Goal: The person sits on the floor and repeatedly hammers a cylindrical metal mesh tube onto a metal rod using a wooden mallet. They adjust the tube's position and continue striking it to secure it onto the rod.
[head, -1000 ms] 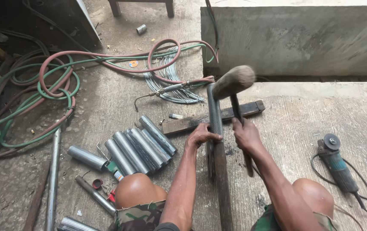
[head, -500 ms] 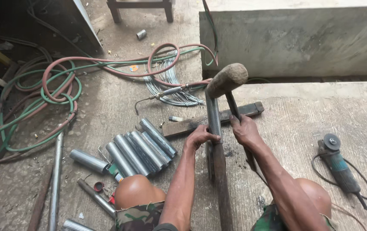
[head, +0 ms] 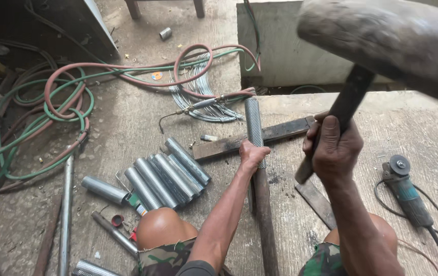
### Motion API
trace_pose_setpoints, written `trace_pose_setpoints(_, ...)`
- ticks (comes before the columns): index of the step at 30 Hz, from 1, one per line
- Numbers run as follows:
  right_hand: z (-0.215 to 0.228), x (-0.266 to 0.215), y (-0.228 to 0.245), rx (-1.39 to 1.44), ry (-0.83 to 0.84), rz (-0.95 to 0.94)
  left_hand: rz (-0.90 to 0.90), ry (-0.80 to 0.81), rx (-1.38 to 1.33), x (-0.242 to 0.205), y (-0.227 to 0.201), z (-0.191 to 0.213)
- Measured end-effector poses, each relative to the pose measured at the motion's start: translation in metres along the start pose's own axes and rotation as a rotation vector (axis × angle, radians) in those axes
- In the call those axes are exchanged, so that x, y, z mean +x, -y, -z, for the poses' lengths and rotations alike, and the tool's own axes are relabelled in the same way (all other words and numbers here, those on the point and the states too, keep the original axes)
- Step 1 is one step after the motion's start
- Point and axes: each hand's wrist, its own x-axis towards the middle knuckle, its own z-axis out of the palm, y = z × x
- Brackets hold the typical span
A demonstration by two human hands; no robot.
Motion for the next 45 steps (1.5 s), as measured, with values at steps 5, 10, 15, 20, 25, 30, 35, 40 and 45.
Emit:
trace_pose_setpoints(5, -0.025, -0.018, -0.005, -0.527, 0.147, -0.359, -0.004, 0.0, -0.026, 0.036, 0.032, -0.021)
trace_pose_setpoints(10, -0.012, 0.004, -0.06, -0.439, 0.237, -0.587, -0.079, 0.232, -0.199, 0.057, 0.025, 0.012)
trace_pose_setpoints(15, -0.007, -0.014, -0.046, -0.171, 0.089, -0.414, 0.06, 0.431, -0.783, 0.033, 0.05, 0.011)
trace_pose_setpoints(20, -0.013, -0.025, -0.1, -0.483, 0.092, -0.242, 0.092, 0.561, -0.941, 0.035, 0.052, 0.015)
trace_pose_setpoints(25, 0.003, -0.013, -0.107, -0.443, 0.234, -0.618, 0.038, 0.465, -0.681, 0.04, 0.05, 0.015)
trace_pose_setpoints(30, 0.01, -0.007, -0.065, -0.117, 0.12, -0.526, -0.073, -0.091, -0.111, -0.005, 0.011, 0.014)
trace_pose_setpoints(35, 0.006, -0.01, -0.057, -0.081, 0.034, -0.148, 0.005, -0.133, 0.073, 0.011, 0.021, -0.016)
trace_pose_setpoints(40, 0.004, -0.021, -0.124, -0.334, 0.155, -0.48, 0.005, -0.025, -0.087, 0.005, 0.024, -0.006)
trace_pose_setpoints(45, -0.002, -0.018, -0.064, -0.266, 0.207, -0.666, 0.029, 0.17, -0.177, 0.032, 0.039, 0.01)
